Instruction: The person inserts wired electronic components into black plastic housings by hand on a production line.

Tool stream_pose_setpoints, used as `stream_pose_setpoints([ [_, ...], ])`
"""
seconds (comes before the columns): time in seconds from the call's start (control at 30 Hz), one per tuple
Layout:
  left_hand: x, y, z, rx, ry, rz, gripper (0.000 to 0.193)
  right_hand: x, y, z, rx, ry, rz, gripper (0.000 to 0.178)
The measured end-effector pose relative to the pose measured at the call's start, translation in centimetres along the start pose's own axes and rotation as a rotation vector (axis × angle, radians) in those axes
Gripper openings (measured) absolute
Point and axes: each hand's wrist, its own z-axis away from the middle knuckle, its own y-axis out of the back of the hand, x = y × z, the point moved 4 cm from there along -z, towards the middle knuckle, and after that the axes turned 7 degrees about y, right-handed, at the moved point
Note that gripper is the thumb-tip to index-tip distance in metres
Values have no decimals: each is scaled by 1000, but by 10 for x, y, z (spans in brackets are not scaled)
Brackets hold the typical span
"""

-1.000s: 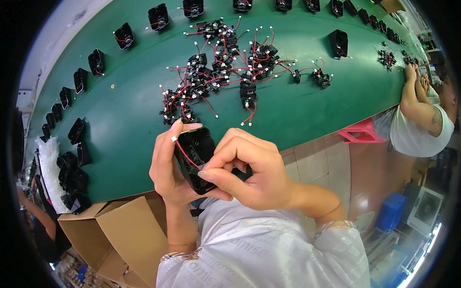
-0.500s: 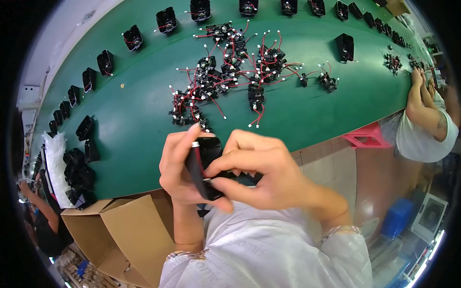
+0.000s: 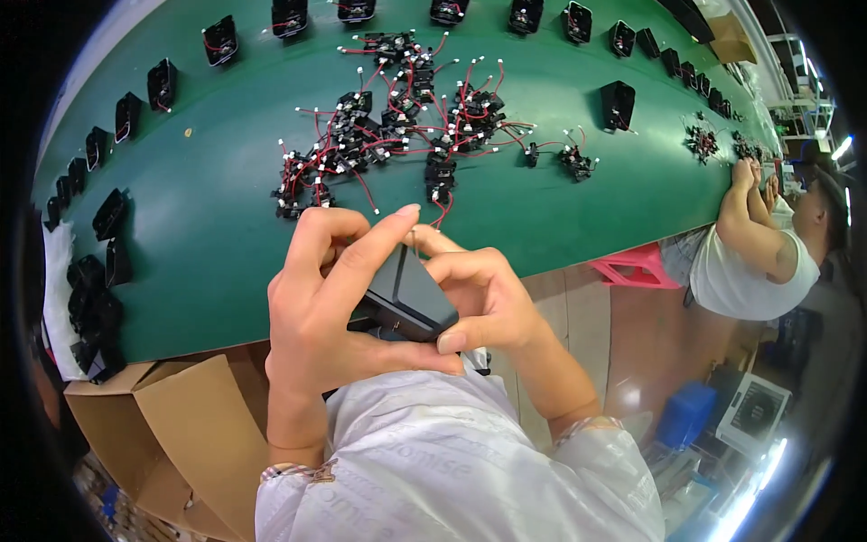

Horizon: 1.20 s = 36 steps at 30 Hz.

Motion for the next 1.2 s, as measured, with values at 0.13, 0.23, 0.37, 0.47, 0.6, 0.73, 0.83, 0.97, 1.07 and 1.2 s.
stream_pose_setpoints([
  [0.13,2,-5,3,80,-11,8,91,-13,-1,0,-58,30,-18,42],
  [0.23,-23,25,32,132,239,83,80,-55,21,-3,-59,133,393,41],
  [0.37,-85,135,86,611,412,-661,18,-156,90,4,102,267,1558,30],
  [0.47,-119,185,105,779,381,-879,17,-189,176,35,466,278,1780,27],
  [0.6,-148,219,109,744,336,-1148,25,-198,246,48,657,353,1895,28],
  [0.73,-183,234,107,549,452,-1180,45,-196,278,37,617,444,1955,27],
  [0.83,-199,222,109,529,576,-1092,49,-200,283,26,540,464,1954,28],
  [0.97,-197,225,110,505,566,-1069,42,-199,269,23,453,499,1932,36],
  [1.07,-195,225,117,537,571,-1031,37,-197,226,39,697,665,2090,33],
  [1.2,-143,194,100,727,514,-915,31,-141,122,35,566,499,1793,23],
])
